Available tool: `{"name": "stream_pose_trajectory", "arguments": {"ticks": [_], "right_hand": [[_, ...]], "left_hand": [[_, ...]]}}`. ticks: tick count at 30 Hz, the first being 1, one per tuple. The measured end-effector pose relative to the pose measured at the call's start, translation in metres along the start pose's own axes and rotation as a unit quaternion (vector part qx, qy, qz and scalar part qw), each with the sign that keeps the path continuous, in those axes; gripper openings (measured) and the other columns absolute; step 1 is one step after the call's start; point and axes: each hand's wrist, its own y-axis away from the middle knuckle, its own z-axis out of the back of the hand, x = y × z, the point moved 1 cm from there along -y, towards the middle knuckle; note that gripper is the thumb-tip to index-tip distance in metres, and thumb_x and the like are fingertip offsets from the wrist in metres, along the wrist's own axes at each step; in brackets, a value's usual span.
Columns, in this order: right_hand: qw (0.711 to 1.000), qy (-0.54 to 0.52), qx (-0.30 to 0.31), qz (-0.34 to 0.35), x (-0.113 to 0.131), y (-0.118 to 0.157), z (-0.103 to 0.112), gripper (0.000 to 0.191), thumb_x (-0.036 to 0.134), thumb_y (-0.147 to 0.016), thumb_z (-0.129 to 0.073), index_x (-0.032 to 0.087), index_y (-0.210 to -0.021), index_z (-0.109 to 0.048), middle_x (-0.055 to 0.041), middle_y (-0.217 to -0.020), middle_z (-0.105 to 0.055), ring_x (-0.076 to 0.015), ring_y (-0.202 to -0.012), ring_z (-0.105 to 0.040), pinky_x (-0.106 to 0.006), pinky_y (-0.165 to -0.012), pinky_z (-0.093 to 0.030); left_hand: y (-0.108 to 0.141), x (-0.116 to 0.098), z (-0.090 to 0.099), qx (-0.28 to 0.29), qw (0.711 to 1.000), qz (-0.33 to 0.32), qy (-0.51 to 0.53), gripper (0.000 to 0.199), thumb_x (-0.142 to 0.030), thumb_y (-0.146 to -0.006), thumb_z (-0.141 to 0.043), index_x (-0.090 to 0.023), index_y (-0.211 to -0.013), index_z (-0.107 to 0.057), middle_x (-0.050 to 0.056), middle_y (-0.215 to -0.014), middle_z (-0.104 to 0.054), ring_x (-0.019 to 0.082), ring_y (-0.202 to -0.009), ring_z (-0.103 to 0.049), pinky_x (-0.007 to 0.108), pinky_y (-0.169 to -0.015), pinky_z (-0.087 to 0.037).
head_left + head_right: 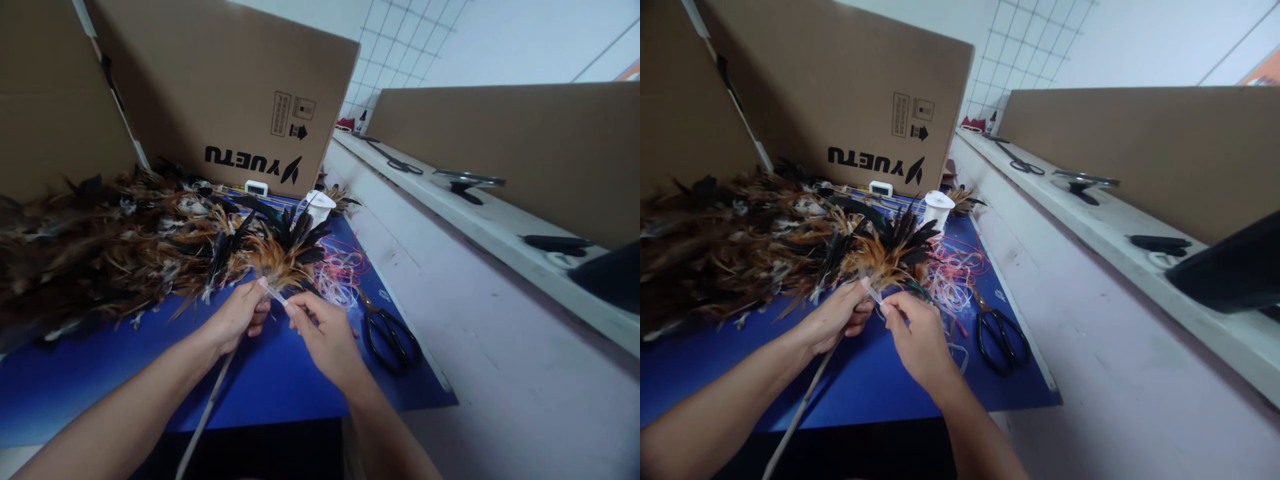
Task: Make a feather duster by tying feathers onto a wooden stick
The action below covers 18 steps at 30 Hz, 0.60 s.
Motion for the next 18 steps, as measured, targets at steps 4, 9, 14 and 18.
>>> {"name": "stream_pose_trajectory", "arguments": {"ticks": [4, 9, 14, 18], "right_hand": [[1.0, -0.001, 0.013, 0.026, 0.002, 0.007, -0.006, 0.019, 0.023, -0.089, -0.048, 0.021, -0.09, -0.066, 0.0003, -0.071, -0.065, -0.0121, -0.064, -0.06, -0.024, -0.066, -0.047], [0.999, -0.015, 0.033, 0.027, -0.004, 0.01, -0.012, 0.023, 0.019, -0.089, -0.046, 0.024, -0.098, -0.067, 0.0006, -0.076, -0.069, -0.0111, -0.062, -0.062, -0.023, -0.066, -0.047], [0.998, -0.032, 0.047, -0.024, -0.011, 0.008, -0.013, 0.02, 0.022, -0.088, -0.049, 0.023, -0.102, -0.063, 0.0011, -0.078, -0.072, -0.0118, -0.065, -0.064, -0.023, -0.065, -0.047], [0.995, -0.049, 0.044, -0.069, -0.013, 0.008, -0.014, 0.018, 0.023, -0.084, -0.053, 0.022, -0.102, -0.057, 0.002, -0.075, -0.072, -0.0126, -0.062, -0.063, -0.024, -0.06, -0.045]], "left_hand": [[-0.001, 0.001, 0.0, 0.003, 1.0, 0.003, 0.019, 0.046, -0.061, -0.078, -0.052, -0.019, -0.068, -0.036, -0.009, -0.055, -0.028, 0.002, -0.039, -0.019, 0.013, -0.031, -0.021], [-0.004, 0.003, 0.002, 0.005, 0.999, 0.007, 0.033, 0.048, -0.062, -0.077, -0.053, -0.017, -0.066, -0.037, -0.008, -0.056, -0.031, 0.002, -0.039, -0.024, 0.012, -0.031, -0.022], [-0.004, 0.002, 0.001, 0.016, 0.998, 0.019, 0.055, 0.047, -0.058, -0.078, -0.054, -0.017, -0.065, -0.036, -0.009, -0.054, -0.029, 0.001, -0.038, -0.021, 0.011, -0.03, -0.019], [-0.003, 0.001, 0.001, 0.031, 0.997, 0.022, 0.065, 0.046, -0.057, -0.08, -0.054, -0.018, -0.065, -0.035, -0.009, -0.054, -0.029, 0.001, -0.038, -0.019, 0.011, -0.03, -0.019]]}}
